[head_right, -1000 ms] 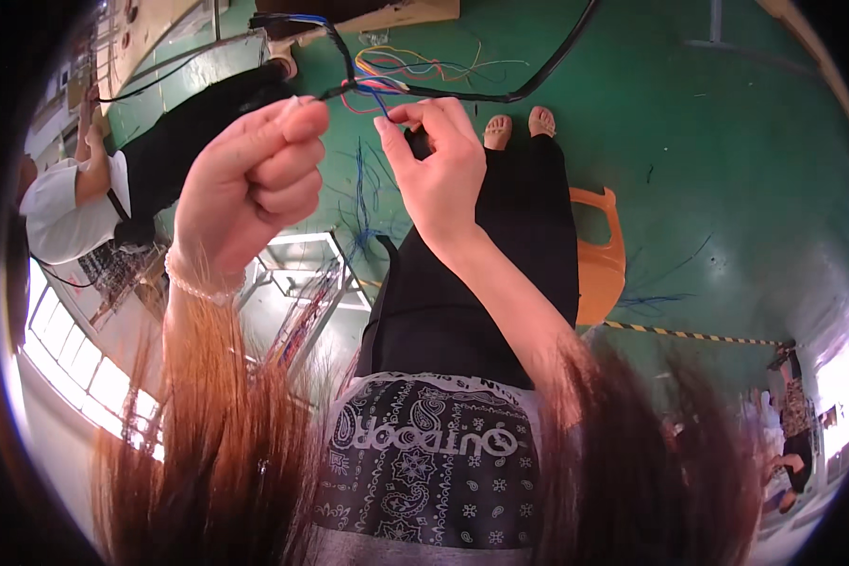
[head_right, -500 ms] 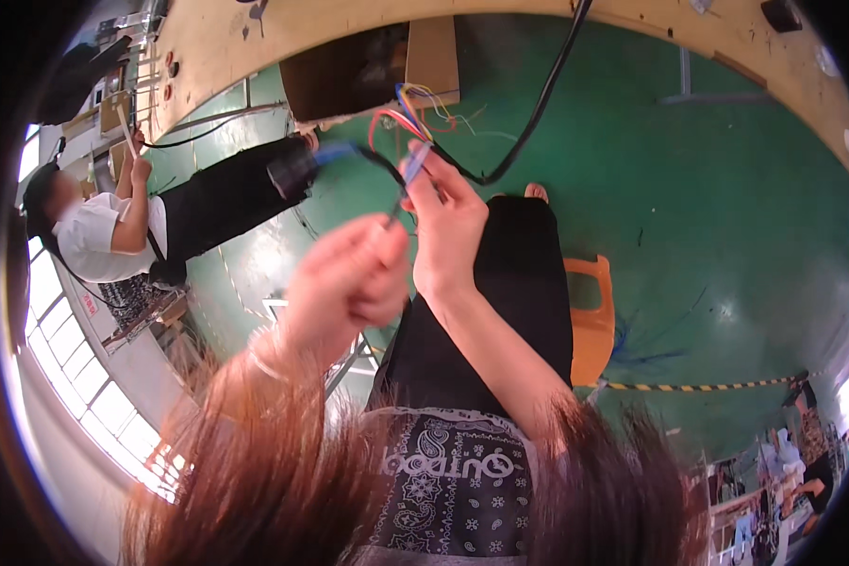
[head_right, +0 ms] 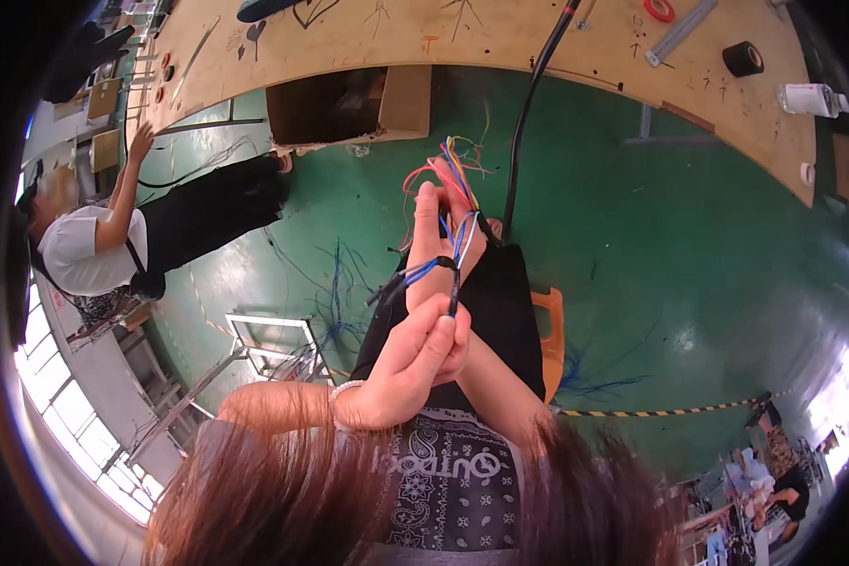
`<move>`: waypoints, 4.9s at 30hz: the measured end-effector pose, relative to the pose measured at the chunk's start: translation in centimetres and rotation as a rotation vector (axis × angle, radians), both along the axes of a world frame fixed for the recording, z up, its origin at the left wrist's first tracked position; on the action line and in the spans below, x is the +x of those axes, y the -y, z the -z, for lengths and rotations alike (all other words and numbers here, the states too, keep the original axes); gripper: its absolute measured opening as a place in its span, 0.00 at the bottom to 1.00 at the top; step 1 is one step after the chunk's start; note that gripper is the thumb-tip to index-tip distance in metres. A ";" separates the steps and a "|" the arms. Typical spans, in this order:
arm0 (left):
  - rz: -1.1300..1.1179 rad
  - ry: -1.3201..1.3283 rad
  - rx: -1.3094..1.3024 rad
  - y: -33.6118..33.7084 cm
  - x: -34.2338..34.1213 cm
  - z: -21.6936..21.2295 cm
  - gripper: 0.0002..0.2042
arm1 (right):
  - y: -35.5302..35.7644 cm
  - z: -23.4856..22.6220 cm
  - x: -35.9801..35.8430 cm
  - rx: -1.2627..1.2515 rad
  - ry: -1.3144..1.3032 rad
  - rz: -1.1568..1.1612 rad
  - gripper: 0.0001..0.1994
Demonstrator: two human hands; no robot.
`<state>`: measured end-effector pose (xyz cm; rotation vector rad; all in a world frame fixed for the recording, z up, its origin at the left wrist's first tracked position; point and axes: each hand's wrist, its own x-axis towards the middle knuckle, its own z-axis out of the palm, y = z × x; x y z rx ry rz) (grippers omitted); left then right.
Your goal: Wrapping a bundle of electrical wires with black tape and measuring the length using a ruler.
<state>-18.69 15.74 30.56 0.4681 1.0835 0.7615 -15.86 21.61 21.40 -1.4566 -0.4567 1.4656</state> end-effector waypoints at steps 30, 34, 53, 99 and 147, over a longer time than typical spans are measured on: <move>-0.550 -0.230 0.050 -16.8 -25.3 10.3 0.39 | -27.6 -1.1 -13.4 -0.125 -0.119 -0.876 0.13; -0.301 -0.273 0.079 -19.1 -28.3 9.3 0.22 | -28.3 -0.3 -15.2 -0.208 -0.283 -0.710 0.13; 0.291 -0.922 0.103 -9.8 -40.7 16.5 0.03 | -31.5 4.0 -15.6 -0.313 0.056 -0.528 0.13; 0.249 -0.912 0.306 -35.9 -17.6 14.8 0.07 | -43.8 1.2 -7.7 0.214 0.270 -1.093 0.17; -0.204 -0.748 0.274 -37.9 -16.4 18.3 0.10 | -42.7 5.2 -7.7 0.490 0.725 -0.955 0.08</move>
